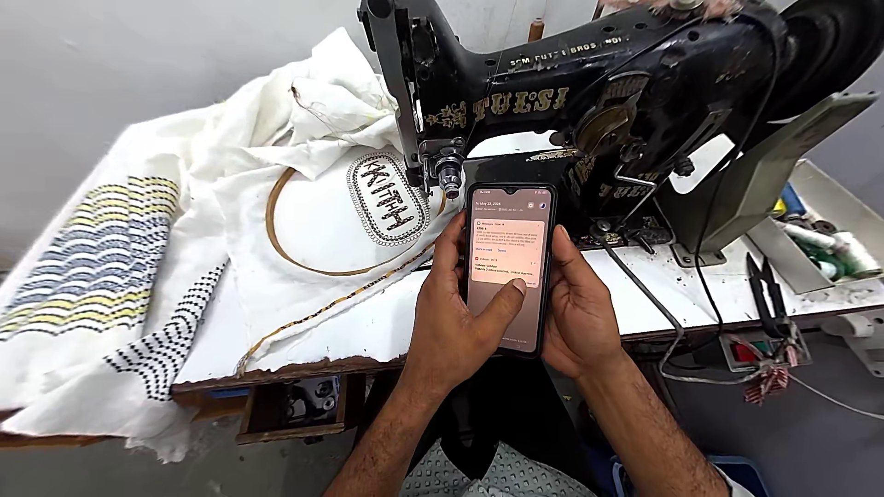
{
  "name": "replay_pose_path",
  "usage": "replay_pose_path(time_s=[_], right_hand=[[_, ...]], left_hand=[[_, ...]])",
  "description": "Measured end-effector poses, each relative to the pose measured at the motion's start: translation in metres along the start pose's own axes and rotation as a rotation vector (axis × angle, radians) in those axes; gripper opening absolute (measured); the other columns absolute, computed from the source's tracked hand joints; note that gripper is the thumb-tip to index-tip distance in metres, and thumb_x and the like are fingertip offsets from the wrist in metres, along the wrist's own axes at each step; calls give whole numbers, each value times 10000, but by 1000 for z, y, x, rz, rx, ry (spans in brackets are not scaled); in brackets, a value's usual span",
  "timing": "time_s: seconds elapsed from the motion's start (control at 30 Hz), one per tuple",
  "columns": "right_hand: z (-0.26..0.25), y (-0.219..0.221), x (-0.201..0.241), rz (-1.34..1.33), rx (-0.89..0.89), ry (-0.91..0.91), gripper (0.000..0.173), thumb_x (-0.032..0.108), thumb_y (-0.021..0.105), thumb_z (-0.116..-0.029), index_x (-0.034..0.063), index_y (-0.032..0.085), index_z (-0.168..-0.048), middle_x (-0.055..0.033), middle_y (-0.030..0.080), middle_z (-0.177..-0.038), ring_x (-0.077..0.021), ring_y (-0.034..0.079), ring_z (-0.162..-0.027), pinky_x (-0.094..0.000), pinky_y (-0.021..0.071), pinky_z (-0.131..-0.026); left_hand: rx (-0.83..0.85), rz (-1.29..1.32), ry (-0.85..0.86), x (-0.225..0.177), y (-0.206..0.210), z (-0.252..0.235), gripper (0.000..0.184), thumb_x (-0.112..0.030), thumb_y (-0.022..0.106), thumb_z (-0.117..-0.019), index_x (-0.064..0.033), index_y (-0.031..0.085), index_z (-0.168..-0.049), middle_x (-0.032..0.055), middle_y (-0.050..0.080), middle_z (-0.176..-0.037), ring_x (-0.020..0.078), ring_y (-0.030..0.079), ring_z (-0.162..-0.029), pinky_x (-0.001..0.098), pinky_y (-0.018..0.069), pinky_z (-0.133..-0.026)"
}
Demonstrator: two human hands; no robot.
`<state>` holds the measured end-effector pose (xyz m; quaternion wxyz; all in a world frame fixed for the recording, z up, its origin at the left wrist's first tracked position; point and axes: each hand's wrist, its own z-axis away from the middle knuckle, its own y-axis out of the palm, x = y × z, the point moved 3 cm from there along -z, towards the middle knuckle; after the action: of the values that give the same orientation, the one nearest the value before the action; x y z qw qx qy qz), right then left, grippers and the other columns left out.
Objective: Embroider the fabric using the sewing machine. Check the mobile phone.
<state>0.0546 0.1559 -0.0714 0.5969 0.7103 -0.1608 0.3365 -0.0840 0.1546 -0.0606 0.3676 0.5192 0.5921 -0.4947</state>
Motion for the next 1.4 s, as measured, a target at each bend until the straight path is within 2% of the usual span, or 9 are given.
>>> replay_pose_path(time_s=[0.07,0.23,0.3,0.37,0.6,0.87,1.27,1.4], right_hand=[[-2,1,0,-16,-17,2,535,511,276,-1105,160,598,-1347,-81,689,-1234,-165,678,-1151,-393,584,-963],[-1,1,1,-18,-14,3,530,506,274,-1106,162,592,-1354,-75,684,-1241,-159,673,-1158,-389,581,-968],[1,-1,1,8,2,8,538,524,268,-1102,181,588,-1365,-59,687,-1240,-150,680,-1137,-379,588,-945],[4,-1,-1,52,3,17,554,561,260,-1090,220,595,-1369,-25,702,-1215,-120,702,-1075,-351,608,-874],[3,-2,-1,19,-1,8,547,550,259,-1095,221,585,-1387,-33,687,-1258,-130,688,-1122,-367,606,-897],[3,-1,-2,23,-6,2,542,543,265,-1097,217,591,-1382,-32,691,-1251,-126,691,-1115,-357,605,-899],[4,-2,-1,21,17,3,545,542,259,-1097,214,587,-1383,-30,693,-1239,-118,694,-1099,-347,606,-887],[4,0,0,31,0,12,533,539,270,-1094,213,599,-1357,-32,706,-1209,-132,705,-1077,-356,607,-886]], left_hand=[[-5,-17,4,1,0,0,816,-268,712,-895,-198,300,-1596,7,667,-1258,117,707,-1032,291,626,-825],[-15,-48,-10,1,3,1,832,-289,729,-889,-209,295,-1595,1,674,-1254,110,712,-1027,300,634,-821],[-38,-79,-11,0,4,2,844,-327,736,-880,-213,298,-1592,-9,673,-1250,99,704,-1034,302,628,-825],[-64,-102,-20,1,5,2,850,-364,736,-869,-223,306,-1589,-17,669,-1263,92,697,-1045,313,622,-834],[-86,-148,-13,4,6,4,906,-427,759,-842,-238,295,-1596,-22,658,-1268,82,686,-1061,325,622,-843],[-85,-178,-9,4,6,4,914,-457,748,-841,-231,292,-1599,-24,660,-1273,80,683,-1075,332,617,-857],[-94,-161,3,3,5,6,911,-436,759,-847,-211,297,-1599,-21,660,-1267,78,687,-1058,313,620,-846],[-77,-112,11,3,4,5,827,-351,720,-885,-209,314,-1591,-21,671,-1249,89,694,-1047,307,621,-839]])
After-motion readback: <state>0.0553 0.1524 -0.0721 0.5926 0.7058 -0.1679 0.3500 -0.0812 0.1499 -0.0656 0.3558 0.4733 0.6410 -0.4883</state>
